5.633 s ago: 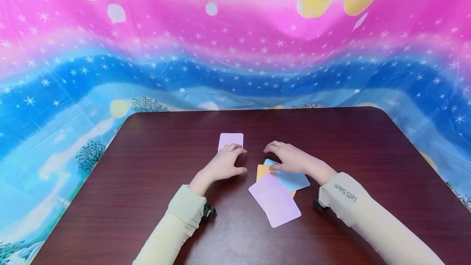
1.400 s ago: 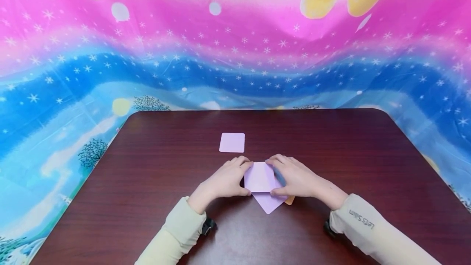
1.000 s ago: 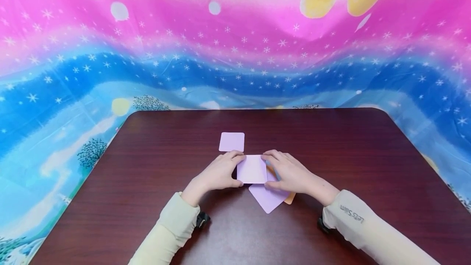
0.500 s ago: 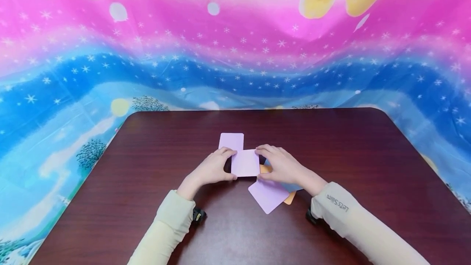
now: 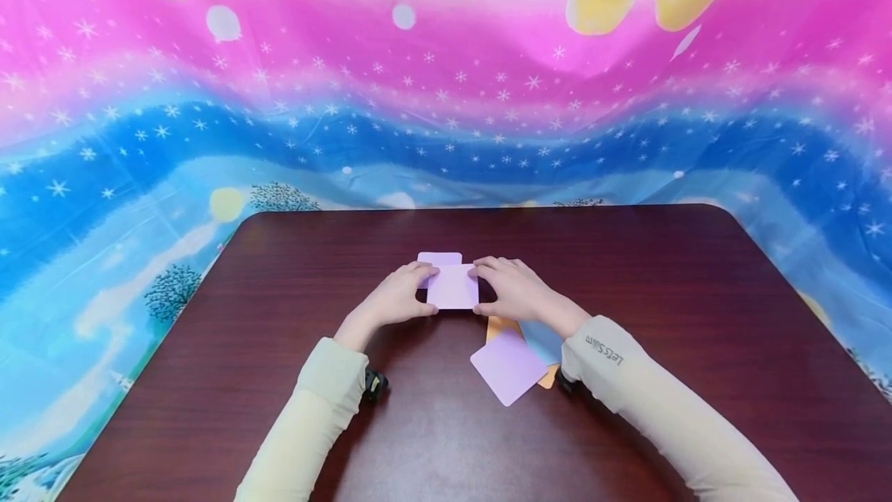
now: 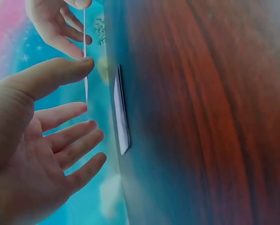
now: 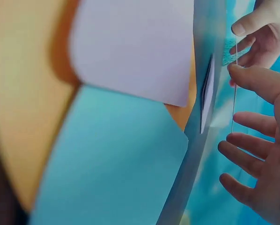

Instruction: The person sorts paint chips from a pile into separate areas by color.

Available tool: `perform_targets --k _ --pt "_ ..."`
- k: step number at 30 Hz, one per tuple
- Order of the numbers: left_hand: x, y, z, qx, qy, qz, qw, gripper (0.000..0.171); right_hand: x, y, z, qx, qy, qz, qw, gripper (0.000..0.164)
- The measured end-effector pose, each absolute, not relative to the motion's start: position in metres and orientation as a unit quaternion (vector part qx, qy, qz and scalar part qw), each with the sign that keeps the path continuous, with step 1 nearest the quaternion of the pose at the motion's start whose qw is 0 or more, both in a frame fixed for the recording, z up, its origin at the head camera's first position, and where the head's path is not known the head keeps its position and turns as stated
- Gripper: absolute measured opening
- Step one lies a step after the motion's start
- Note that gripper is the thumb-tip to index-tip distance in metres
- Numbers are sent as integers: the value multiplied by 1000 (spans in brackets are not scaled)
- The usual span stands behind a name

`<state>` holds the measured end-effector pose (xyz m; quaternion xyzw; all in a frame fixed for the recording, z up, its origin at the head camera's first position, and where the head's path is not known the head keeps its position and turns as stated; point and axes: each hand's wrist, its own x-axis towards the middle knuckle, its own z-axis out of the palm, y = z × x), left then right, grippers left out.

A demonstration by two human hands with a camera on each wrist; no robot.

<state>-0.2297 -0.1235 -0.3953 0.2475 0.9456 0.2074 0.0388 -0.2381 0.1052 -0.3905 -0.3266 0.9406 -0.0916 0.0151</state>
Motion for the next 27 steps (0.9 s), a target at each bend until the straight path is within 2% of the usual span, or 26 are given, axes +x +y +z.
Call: perform_targets --k 8,19,27 --pt "-247 -129 -401 238 936 256 48 62 -255 93 -390 -311 945 -90 50 58" --pt "-264 -134 -406 205 939 264 78 62 -273 78 -399 -297 947 -105 61 55" --pt "-273 -135 -409 179 944 259 95 63 -284 71 -403 -275 951 -110 93 56"
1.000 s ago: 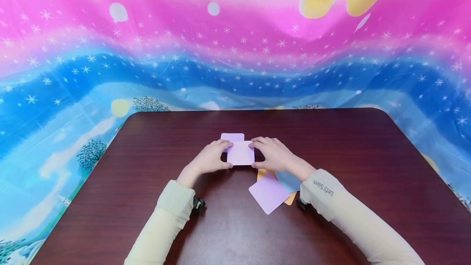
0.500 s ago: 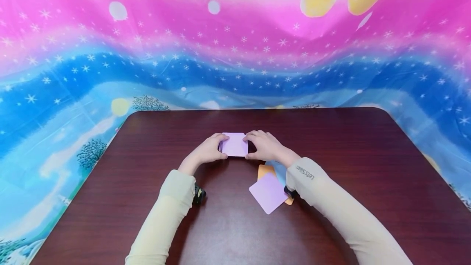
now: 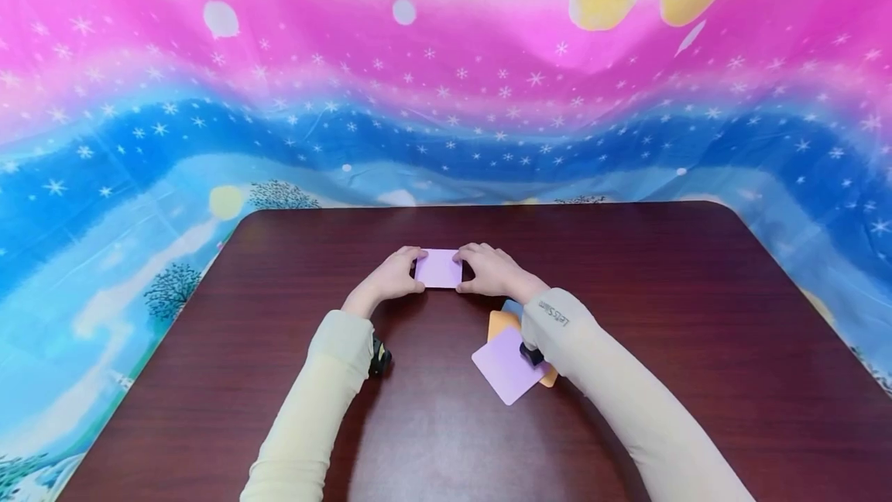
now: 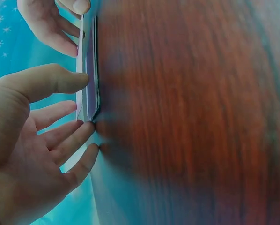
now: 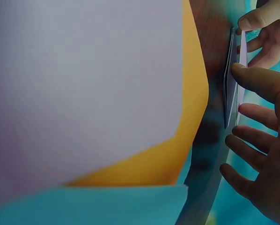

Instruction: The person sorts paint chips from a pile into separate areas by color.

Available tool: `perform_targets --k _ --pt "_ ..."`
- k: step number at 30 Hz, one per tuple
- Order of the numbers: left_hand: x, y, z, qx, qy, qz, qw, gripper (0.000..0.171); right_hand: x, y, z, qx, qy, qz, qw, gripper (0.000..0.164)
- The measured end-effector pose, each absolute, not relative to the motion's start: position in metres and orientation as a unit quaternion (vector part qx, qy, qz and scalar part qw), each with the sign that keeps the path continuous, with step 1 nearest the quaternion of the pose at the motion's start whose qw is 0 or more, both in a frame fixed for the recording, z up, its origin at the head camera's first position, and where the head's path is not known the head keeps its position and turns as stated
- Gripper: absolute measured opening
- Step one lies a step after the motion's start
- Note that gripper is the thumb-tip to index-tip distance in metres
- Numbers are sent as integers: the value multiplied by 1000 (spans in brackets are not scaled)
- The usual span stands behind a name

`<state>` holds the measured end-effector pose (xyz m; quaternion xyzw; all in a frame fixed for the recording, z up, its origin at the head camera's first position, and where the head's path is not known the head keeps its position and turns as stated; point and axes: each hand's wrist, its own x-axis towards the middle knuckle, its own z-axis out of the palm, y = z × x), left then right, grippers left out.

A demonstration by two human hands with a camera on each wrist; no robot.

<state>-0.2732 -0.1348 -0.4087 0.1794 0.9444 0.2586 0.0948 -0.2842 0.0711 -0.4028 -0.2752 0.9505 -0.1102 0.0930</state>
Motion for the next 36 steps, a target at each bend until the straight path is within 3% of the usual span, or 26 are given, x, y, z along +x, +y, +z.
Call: perform_targets --k 14,25,36 --pt "-283 -134 -413 174 949 250 87 62 -290 65 -404 -269 954 -106 84 56" --pt "-282 -131 -416 155 953 244 89 51 -293 65 -405 -251 956 -110 100 57" --pt "-275 -126 -416 139 959 232 81 53 -288 70 -396 -275 947 -112 120 69"
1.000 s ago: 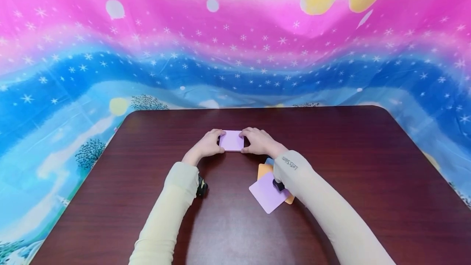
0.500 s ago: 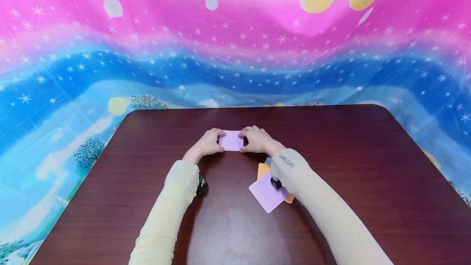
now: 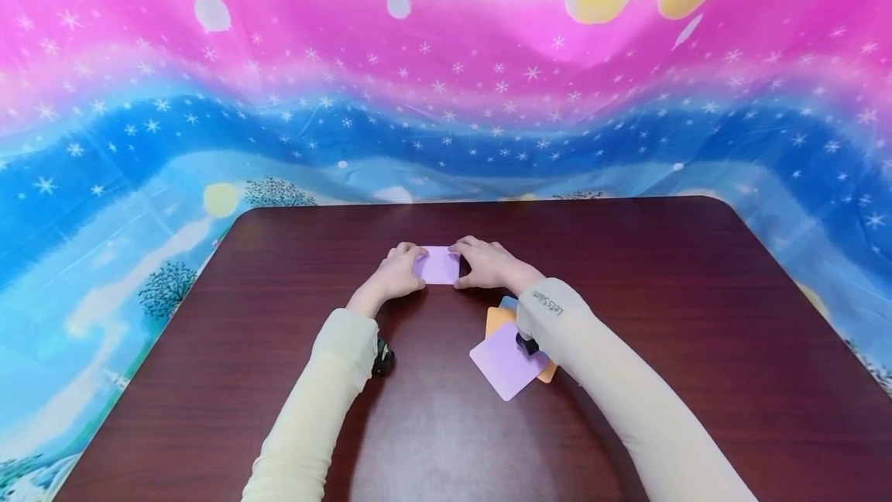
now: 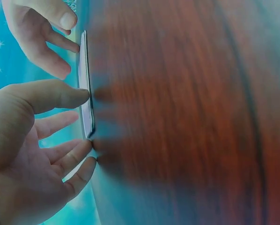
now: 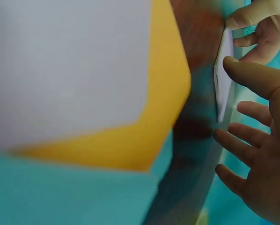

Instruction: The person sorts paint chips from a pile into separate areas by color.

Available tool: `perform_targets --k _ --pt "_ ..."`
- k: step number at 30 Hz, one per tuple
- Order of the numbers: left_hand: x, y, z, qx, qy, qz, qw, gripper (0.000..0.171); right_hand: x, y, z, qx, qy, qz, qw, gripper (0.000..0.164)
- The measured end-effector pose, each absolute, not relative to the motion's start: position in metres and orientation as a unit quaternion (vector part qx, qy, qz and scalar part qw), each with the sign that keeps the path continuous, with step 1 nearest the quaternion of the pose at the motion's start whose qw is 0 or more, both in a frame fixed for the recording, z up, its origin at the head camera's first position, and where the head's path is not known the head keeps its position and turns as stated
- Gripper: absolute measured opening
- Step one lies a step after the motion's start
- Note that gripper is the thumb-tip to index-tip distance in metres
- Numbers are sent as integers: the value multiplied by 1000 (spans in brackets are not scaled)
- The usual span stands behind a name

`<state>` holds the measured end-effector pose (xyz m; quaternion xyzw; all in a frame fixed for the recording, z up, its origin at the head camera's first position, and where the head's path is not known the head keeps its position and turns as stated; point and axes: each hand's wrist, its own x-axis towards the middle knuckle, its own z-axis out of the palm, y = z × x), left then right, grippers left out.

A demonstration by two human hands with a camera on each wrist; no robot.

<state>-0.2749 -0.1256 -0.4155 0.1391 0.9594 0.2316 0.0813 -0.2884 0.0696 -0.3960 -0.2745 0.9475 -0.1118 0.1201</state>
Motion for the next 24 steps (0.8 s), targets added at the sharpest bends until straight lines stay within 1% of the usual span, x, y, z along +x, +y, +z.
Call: perform_targets --k 10,19,24 --pt "-261 -124 -408 155 961 215 75 51 -282 80 -386 -295 941 -99 133 64" --pt "-244 -108 -402 192 965 180 20 44 -264 100 -373 -312 938 -93 122 61" --pt "-235 -101 -400 204 965 165 20 46 -254 110 -366 -322 936 -94 110 61"
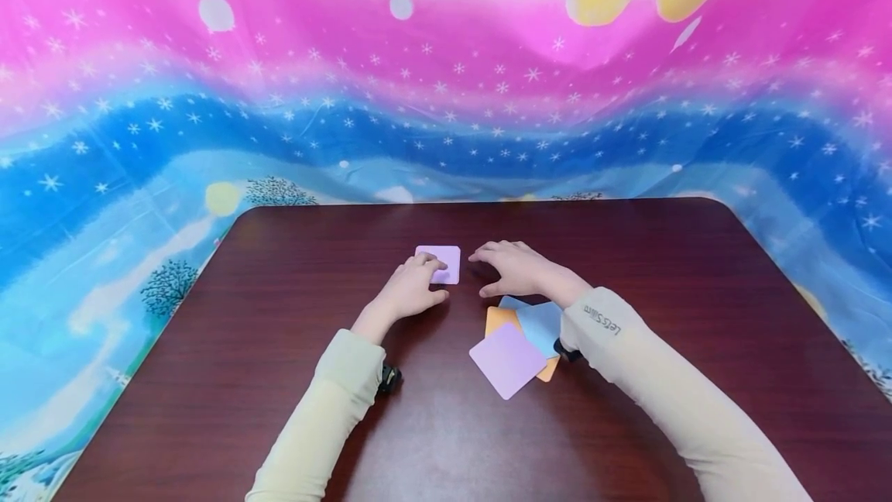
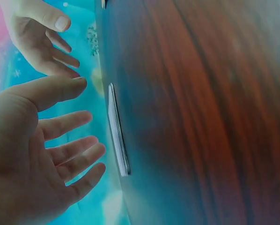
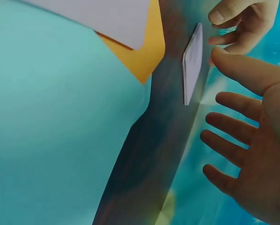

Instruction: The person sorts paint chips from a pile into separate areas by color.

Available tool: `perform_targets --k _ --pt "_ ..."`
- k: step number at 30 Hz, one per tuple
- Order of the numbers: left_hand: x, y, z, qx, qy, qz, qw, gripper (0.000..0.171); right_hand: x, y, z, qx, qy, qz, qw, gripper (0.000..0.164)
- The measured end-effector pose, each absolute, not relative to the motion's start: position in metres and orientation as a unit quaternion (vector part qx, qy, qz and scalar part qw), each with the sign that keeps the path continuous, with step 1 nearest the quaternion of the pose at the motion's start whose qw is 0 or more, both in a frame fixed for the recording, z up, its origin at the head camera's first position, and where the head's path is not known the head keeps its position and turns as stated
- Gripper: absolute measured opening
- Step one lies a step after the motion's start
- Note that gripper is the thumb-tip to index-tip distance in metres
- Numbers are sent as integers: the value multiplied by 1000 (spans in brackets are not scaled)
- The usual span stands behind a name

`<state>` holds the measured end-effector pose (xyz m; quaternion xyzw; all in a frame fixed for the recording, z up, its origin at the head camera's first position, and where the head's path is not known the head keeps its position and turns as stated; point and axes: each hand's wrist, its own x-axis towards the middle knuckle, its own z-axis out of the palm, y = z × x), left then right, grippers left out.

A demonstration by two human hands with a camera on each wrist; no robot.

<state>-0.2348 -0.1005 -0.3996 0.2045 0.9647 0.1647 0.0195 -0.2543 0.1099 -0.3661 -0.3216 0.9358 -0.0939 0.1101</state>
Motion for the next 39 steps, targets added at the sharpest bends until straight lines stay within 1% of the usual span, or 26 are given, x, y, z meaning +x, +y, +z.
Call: perform_targets --k 9,16,21,27,31,36,39 --pt "-222 -87 -396 244 962 121 24 46 -238 126 -365 -347 928 -105 82 59" --pt "-209 -77 -393 263 958 107 28 55 -226 137 -364 -357 923 -119 79 58" --pt "-198 -71 -392 275 956 95 35 58 -217 145 -365 -364 921 -116 78 57" --pt "-185 -64 -391 296 952 75 31 56 -206 154 -370 -392 912 -108 50 51" --pt "-178 -60 -390 308 949 67 27 54 -200 158 -372 -399 910 -102 43 51" --pt "-170 -55 -390 317 946 60 25 50 -194 162 -375 -395 912 -97 50 54" --pt "-165 -52 -390 324 945 49 22 47 -190 164 -377 -399 911 -89 62 59"
